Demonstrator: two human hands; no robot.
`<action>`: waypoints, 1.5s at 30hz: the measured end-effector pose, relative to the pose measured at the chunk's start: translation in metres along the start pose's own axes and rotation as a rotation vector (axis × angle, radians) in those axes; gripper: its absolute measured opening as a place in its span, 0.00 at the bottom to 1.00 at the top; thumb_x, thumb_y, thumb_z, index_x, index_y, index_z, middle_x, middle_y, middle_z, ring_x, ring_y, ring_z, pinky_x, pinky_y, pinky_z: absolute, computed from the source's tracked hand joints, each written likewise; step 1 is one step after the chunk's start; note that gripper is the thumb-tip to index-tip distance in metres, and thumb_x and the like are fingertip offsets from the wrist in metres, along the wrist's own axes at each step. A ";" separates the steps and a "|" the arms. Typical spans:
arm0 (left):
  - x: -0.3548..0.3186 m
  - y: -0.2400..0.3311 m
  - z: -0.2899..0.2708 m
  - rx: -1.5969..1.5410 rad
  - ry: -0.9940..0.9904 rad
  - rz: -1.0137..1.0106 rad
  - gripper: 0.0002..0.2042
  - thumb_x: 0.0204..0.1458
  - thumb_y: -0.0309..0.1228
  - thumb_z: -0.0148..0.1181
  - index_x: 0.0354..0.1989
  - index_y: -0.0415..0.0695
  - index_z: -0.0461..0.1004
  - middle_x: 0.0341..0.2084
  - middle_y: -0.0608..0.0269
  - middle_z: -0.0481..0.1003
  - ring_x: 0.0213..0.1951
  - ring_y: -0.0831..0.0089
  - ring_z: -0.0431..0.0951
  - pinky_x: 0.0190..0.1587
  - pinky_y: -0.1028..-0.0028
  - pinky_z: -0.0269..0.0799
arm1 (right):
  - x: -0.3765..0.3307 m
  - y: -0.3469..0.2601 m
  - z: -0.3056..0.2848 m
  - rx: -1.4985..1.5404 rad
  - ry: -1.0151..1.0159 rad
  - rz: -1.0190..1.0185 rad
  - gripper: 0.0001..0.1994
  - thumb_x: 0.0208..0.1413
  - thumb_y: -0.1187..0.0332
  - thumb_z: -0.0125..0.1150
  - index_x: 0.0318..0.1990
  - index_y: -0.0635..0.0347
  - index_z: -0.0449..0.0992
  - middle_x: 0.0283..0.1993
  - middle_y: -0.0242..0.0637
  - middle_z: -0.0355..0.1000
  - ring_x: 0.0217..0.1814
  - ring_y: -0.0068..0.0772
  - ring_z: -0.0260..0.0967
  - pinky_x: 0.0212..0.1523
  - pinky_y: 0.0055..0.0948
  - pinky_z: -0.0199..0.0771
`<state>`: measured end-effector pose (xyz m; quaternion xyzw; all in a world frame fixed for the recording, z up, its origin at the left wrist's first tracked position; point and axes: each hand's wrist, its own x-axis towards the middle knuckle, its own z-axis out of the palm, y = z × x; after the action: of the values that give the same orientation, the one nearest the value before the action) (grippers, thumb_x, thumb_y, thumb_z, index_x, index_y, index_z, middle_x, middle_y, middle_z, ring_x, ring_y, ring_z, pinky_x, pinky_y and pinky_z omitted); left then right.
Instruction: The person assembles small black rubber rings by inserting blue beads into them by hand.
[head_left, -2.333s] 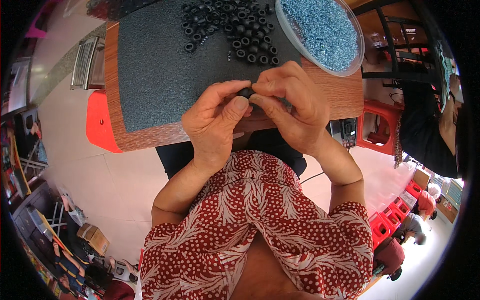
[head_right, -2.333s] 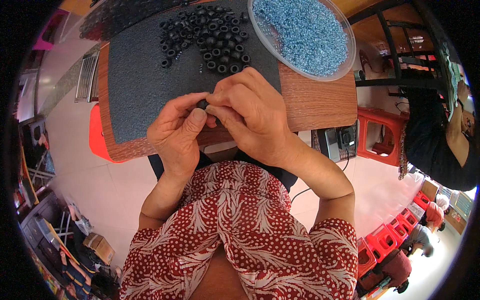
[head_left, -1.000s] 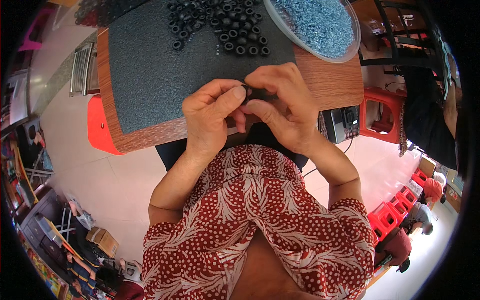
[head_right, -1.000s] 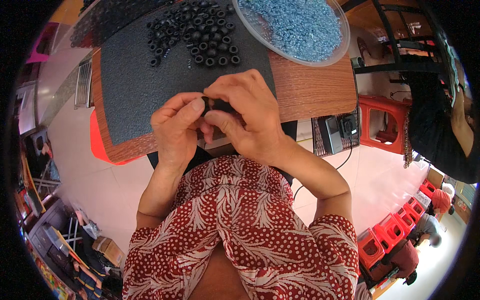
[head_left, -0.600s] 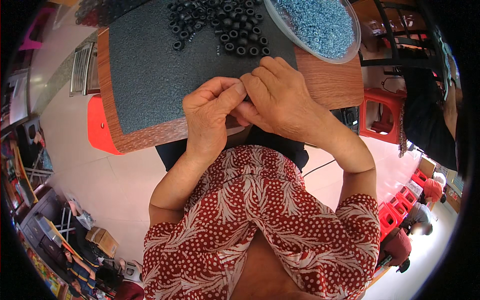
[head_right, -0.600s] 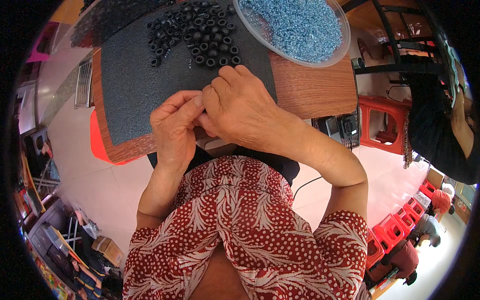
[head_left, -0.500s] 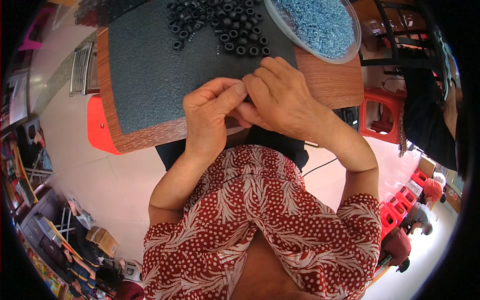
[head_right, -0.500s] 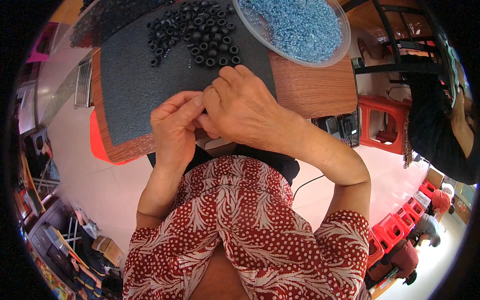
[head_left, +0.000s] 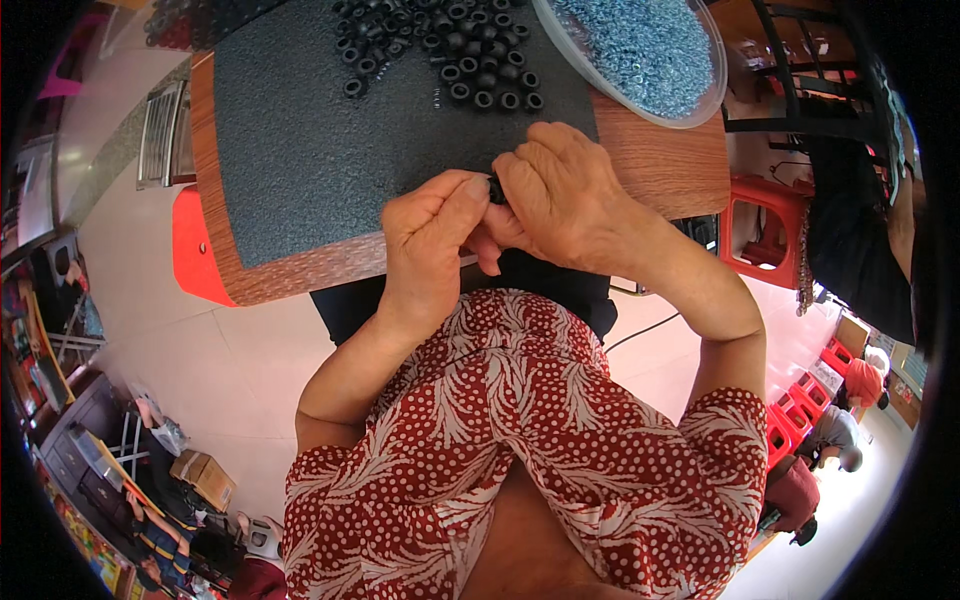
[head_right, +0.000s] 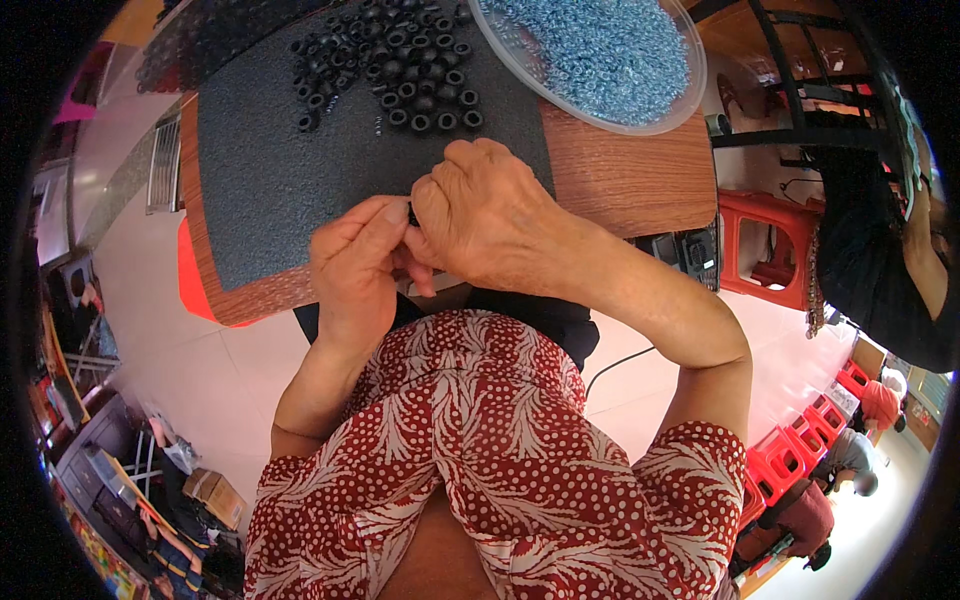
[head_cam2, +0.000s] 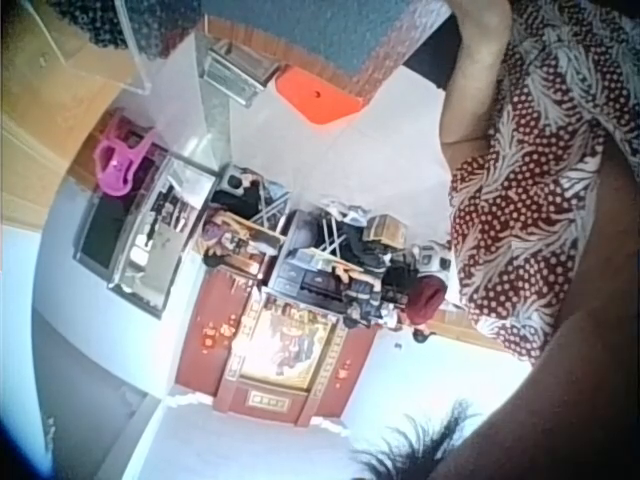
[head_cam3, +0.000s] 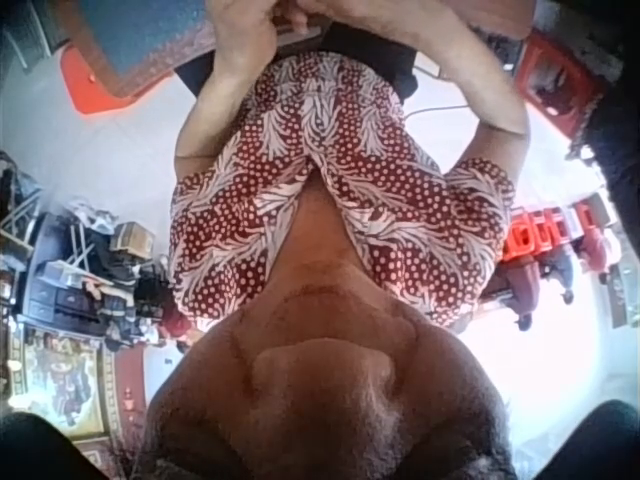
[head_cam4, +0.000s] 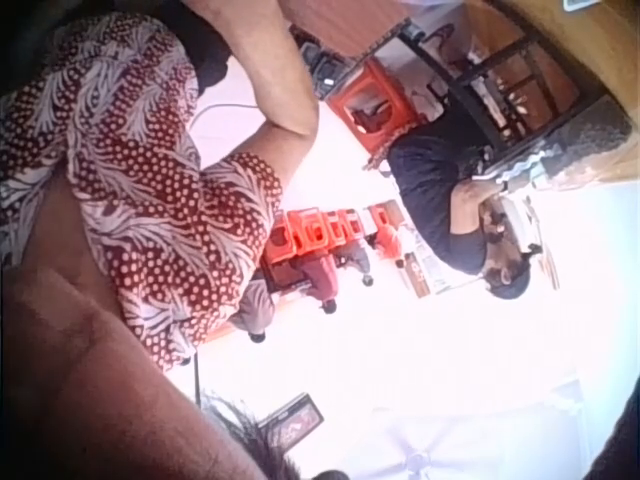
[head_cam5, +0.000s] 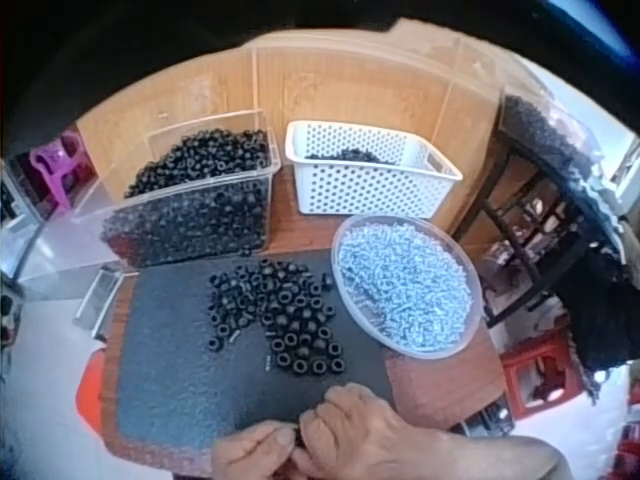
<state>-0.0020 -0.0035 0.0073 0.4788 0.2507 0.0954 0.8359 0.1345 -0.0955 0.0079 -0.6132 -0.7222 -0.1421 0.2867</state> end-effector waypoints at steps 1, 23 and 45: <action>0.000 0.000 0.001 0.010 0.021 0.000 0.13 0.58 0.32 0.45 0.34 0.32 0.70 0.19 0.59 0.72 0.16 0.74 0.70 0.20 0.78 0.68 | -0.001 0.000 0.001 -0.018 -0.001 -0.009 0.11 0.35 0.68 0.59 0.20 0.64 0.64 0.18 0.37 0.58 0.22 0.35 0.59 0.22 0.31 0.61; 0.009 0.005 -0.005 -0.077 0.039 0.080 0.06 0.50 0.26 0.55 0.31 0.35 0.74 0.18 0.65 0.73 0.18 0.83 0.69 0.20 0.85 0.63 | 0.014 0.000 0.001 0.017 0.039 0.016 0.13 0.30 0.66 0.60 0.22 0.63 0.65 0.20 0.37 0.59 0.25 0.34 0.58 0.25 0.30 0.59; -0.003 0.002 -0.006 0.033 -0.009 0.040 0.14 0.58 0.35 0.47 0.34 0.34 0.72 0.19 0.60 0.74 0.17 0.76 0.71 0.20 0.80 0.67 | 0.004 0.003 0.003 -0.027 -0.133 -0.097 0.14 0.36 0.65 0.60 0.16 0.60 0.60 0.14 0.35 0.56 0.17 0.32 0.58 0.16 0.29 0.60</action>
<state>-0.0080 0.0009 0.0077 0.4980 0.2391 0.1059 0.8268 0.1359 -0.0903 0.0073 -0.5892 -0.7667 -0.1244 0.2226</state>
